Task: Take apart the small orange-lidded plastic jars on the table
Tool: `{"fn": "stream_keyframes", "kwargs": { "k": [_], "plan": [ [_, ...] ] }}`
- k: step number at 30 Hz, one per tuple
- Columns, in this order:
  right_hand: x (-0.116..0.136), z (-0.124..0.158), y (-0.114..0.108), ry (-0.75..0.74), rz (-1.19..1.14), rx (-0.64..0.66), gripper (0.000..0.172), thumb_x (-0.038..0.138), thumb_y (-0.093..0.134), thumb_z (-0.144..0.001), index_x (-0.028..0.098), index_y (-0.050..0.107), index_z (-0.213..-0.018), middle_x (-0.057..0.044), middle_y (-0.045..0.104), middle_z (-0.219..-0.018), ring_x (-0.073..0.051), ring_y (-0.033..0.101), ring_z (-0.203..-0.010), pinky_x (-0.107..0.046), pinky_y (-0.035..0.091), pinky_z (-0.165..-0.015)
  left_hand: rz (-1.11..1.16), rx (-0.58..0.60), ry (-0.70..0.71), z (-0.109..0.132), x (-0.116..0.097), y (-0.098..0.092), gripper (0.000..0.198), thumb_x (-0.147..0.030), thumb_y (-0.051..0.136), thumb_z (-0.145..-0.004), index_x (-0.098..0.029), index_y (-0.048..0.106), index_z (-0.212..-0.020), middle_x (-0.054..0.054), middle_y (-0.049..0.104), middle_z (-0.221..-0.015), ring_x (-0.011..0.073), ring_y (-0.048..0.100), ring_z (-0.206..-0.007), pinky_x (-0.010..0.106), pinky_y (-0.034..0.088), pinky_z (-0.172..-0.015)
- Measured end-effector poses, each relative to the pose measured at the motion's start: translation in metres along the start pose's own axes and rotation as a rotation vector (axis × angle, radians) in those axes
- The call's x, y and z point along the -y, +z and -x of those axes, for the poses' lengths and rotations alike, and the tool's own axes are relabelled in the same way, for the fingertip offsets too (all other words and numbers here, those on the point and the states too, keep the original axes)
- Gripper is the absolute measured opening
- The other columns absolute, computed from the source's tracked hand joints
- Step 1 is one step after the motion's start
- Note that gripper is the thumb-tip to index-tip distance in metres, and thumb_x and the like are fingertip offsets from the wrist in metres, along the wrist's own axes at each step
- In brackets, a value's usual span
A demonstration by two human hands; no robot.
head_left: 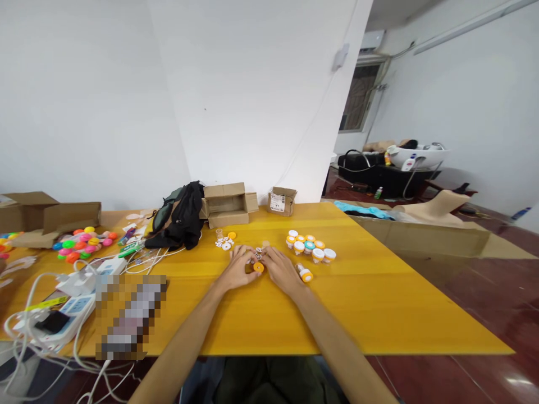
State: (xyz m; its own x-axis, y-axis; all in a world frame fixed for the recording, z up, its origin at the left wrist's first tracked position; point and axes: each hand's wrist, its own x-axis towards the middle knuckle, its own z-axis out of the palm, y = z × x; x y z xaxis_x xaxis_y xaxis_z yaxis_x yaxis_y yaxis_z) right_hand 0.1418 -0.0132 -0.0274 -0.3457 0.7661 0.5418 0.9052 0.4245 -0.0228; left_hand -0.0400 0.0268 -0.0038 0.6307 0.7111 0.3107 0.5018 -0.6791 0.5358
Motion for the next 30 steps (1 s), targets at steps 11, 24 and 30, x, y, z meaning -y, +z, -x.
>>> {"fn": "stream_keyframes", "kwargs": {
  "k": [11,24,30],
  "plan": [
    [0.0,0.0,0.002,0.067,-0.131,-0.137,0.022,0.006,0.047,-0.093,0.022,0.063,-0.093,-0.007,0.066,-0.099,-0.02,0.063,-0.09,-0.032,0.052,-0.081,0.077,-0.093,-0.033,-0.002,0.01,-0.015,0.017,-0.026,0.071,-0.077,-0.025,0.065,-0.093,0.004,0.056,-0.12,0.026,0.045,-0.121,0.043,0.034,-0.108],
    [0.001,0.0,-0.005,0.119,-0.264,-0.164,0.019,0.012,0.047,-0.093,0.022,0.063,-0.089,-0.007,0.065,-0.099,-0.02,0.062,-0.094,-0.034,0.052,-0.083,0.01,0.11,-0.037,0.008,0.019,-0.02,0.027,-0.025,0.078,-0.067,-0.025,0.066,-0.091,0.004,0.047,-0.13,0.0274,0.046,-0.119,0.046,0.033,-0.11],
    [0.007,0.0,-0.011,0.025,-0.33,-0.058,0.012,0.011,0.058,-0.086,0.022,0.062,-0.083,-0.005,0.064,-0.099,-0.019,0.061,-0.095,-0.033,0.051,-0.084,0.059,0.096,-0.028,0.006,0.022,-0.017,0.035,-0.025,0.08,-0.065,-0.025,0.063,-0.096,0.005,0.047,-0.129,0.0252,0.048,-0.118,0.042,0.035,-0.11]
  ]
}}
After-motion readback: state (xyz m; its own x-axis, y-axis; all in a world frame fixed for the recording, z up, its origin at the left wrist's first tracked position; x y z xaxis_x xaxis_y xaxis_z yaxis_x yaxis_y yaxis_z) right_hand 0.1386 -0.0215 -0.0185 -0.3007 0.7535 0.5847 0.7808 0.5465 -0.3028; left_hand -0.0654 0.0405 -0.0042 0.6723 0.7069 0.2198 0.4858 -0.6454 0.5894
